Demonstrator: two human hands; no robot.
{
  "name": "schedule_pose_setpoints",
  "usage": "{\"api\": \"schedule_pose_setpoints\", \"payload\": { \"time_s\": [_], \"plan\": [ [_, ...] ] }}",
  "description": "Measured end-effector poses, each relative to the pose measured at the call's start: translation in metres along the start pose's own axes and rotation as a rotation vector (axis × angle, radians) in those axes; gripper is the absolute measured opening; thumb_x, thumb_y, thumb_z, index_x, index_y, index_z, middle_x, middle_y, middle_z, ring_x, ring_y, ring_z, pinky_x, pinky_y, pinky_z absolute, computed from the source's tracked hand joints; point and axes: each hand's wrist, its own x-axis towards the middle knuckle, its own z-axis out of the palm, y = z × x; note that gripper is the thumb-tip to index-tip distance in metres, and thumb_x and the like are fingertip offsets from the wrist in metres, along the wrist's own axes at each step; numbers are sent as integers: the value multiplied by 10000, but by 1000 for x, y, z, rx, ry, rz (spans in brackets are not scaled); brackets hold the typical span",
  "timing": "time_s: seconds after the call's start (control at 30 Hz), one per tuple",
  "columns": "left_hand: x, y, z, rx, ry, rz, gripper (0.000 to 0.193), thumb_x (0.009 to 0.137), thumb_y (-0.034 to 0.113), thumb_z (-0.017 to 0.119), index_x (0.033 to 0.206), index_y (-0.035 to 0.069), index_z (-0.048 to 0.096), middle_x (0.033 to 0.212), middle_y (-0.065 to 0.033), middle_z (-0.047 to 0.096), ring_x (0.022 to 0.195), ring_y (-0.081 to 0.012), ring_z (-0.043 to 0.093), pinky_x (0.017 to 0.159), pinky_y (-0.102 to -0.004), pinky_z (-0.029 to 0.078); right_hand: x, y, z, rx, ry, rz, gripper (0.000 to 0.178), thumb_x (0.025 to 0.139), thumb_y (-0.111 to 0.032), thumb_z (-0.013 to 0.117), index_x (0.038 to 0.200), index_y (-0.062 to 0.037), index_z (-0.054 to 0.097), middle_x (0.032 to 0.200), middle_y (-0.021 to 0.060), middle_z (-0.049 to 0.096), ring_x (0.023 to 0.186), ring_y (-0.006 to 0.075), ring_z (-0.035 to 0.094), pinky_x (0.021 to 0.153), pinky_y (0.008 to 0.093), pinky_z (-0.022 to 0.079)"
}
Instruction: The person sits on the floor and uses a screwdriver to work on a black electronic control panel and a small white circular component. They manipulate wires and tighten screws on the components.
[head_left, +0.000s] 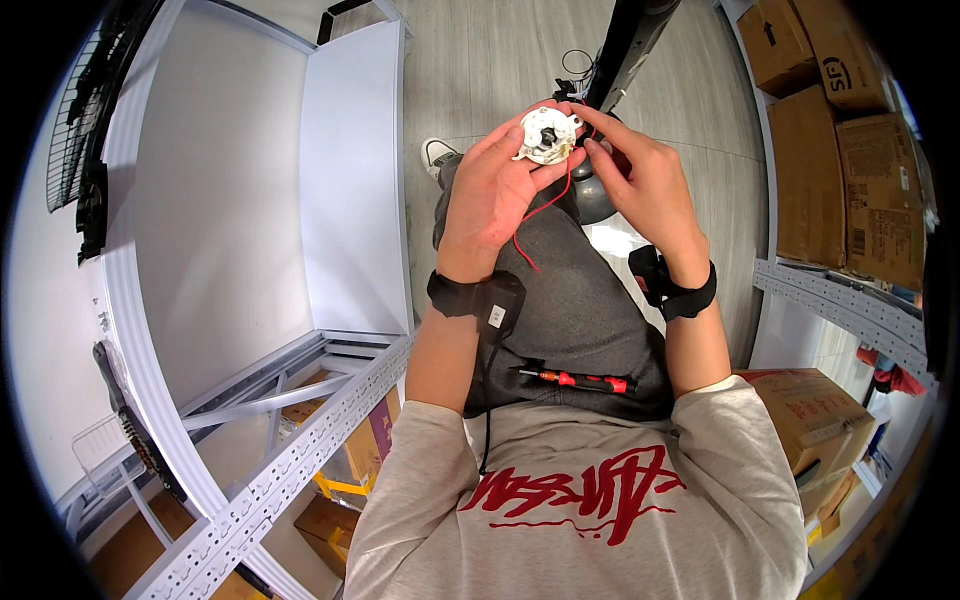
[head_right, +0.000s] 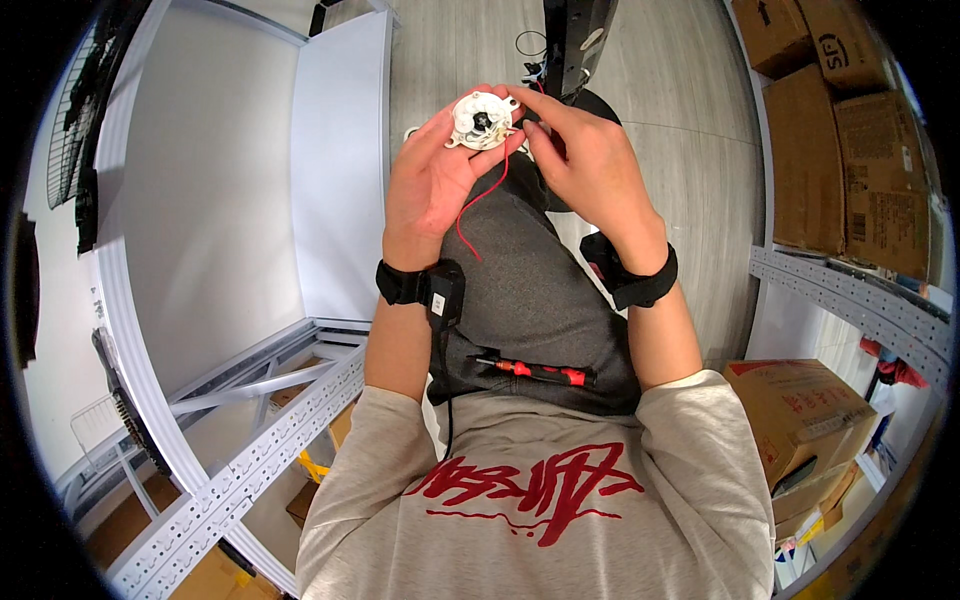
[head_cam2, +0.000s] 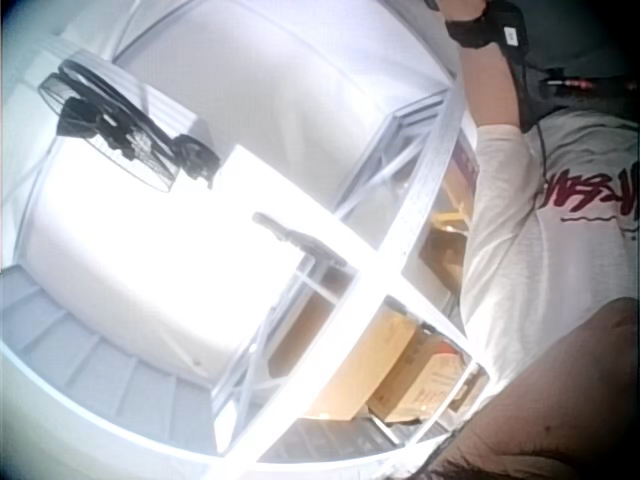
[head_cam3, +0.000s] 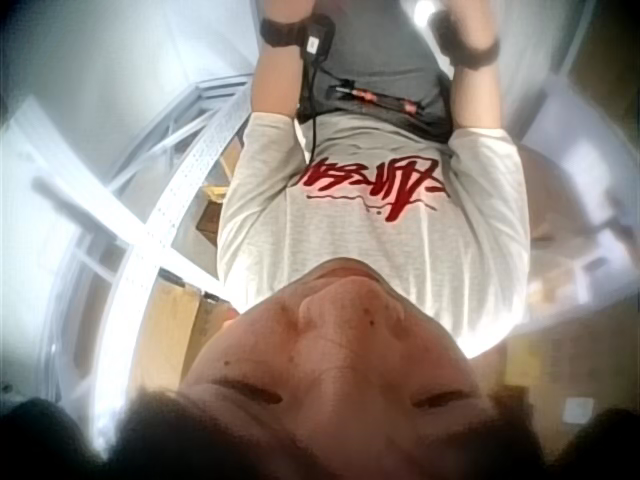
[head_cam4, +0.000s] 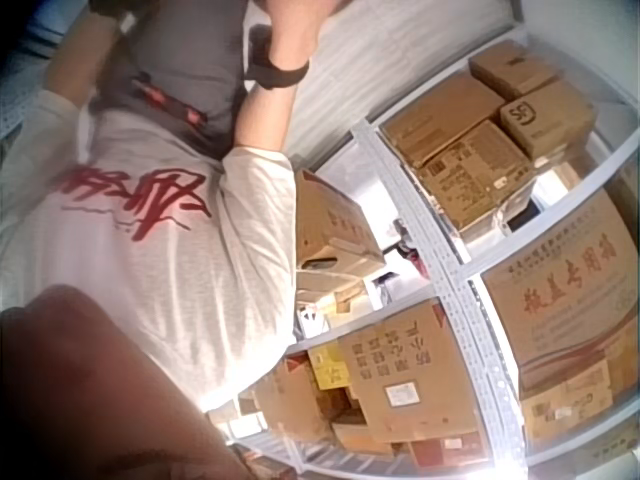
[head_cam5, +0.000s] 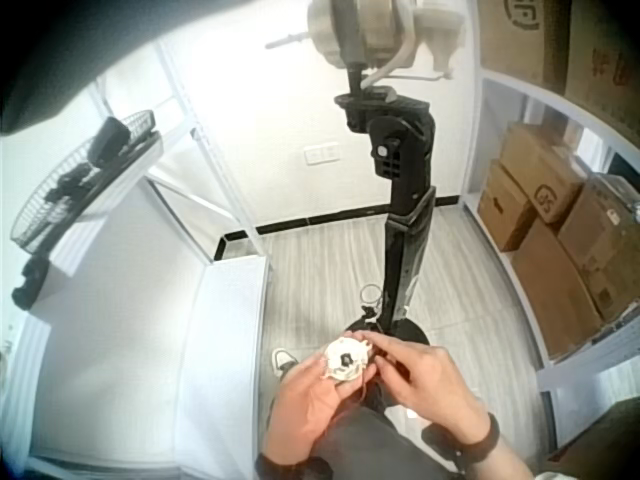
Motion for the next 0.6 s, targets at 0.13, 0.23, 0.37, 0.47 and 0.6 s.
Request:
{"api": "schedule_pose_setpoints", "payload": {
  "time_s": [0.13,0.23,0.37,0.47,0.6],
  "plan": [
    [-1,1,0,-6,-17,7,494,1008,162,499,1376,-158,419,1391,-259,519,1289,-342,535,1126,-528,417,0,0,2,-1,6,-9,396,900,-74,623,1287,-151,659,740,146,648,617,258,614,614,354,500],
    [-1,1,2,18,-11,6,496,1012,164,498,1382,-155,415,1391,-260,518,1292,-340,534,1129,-528,414,0,1,1,-5,-2,-1,397,900,-76,625,1289,-151,658,744,148,650,619,259,616,616,356,501],
    [-1,0,1,29,-6,12,487,1021,160,494,1389,-148,411,1393,-257,516,1296,-338,530,1130,-528,416,0,-1,0,-3,-2,-6,401,901,-78,625,1293,-153,656,747,147,653,620,259,616,619,356,502],
    [-1,-1,0,25,-10,12,480,1029,155,487,1396,-143,404,1398,-254,512,1297,-338,529,1131,-526,418,0,-1,0,0,2,-7,403,901,-79,626,1295,-155,655,749,148,654,621,259,616,619,356,503],
    [-1,-1,0,24,-12,12,475,1036,154,481,1400,-140,399,1401,-252,509,1294,-339,530,1129,-522,422,0,0,0,-2,5,-8,403,901,-79,627,1295,-155,655,751,148,654,620,256,615,618,355,503]
  ]
}}
